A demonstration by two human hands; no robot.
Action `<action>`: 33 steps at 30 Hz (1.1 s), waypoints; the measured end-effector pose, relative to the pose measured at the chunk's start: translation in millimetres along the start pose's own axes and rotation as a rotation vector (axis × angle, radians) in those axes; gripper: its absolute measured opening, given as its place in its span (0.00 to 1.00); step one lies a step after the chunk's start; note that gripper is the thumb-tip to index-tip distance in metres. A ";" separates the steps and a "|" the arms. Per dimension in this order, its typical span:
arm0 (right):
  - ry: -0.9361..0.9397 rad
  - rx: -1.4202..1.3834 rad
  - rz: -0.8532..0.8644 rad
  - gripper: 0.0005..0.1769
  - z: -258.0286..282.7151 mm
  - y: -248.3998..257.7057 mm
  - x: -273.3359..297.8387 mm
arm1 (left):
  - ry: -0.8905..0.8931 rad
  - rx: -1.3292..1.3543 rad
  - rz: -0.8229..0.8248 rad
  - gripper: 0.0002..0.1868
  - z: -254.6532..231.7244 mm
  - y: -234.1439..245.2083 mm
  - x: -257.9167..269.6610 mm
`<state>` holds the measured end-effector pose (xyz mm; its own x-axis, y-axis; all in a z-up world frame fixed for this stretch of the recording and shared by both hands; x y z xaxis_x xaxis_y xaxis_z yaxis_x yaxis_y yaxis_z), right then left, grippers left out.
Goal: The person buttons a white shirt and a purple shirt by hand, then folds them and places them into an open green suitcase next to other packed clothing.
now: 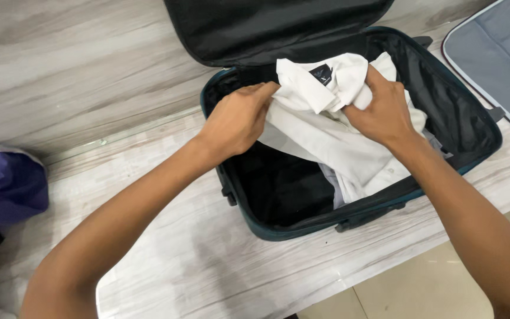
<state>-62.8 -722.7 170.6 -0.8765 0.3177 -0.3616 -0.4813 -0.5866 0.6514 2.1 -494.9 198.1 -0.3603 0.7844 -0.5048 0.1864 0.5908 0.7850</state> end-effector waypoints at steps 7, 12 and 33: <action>0.222 -0.241 0.427 0.29 155.0 -41.2 86.2 | -0.112 0.036 -0.342 0.17 -32.2 133.3 132.5; 0.126 0.191 0.997 0.52 251.8 -109.4 138.2 | -0.082 0.713 -0.608 0.11 14.2 210.5 243.5; 0.048 0.416 1.205 0.37 315.5 -324.1 137.8 | 0.466 0.058 0.354 0.25 107.3 263.7 460.1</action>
<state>-29.3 -253.8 120.2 -0.7608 -0.2828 0.5841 0.6427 -0.2043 0.7383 -16.4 42.1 134.3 -0.6284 0.7778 0.0063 0.4135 0.3273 0.8496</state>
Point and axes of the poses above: each hand's wrist, its own x-axis away from the middle knuckle, its own y-axis out of the back of the hand, z = x × y, the point moved 8 cm from there along -x, towards the middle knuckle, and after that the axes turned 10 degrees about -y, right-handed, at the moved point
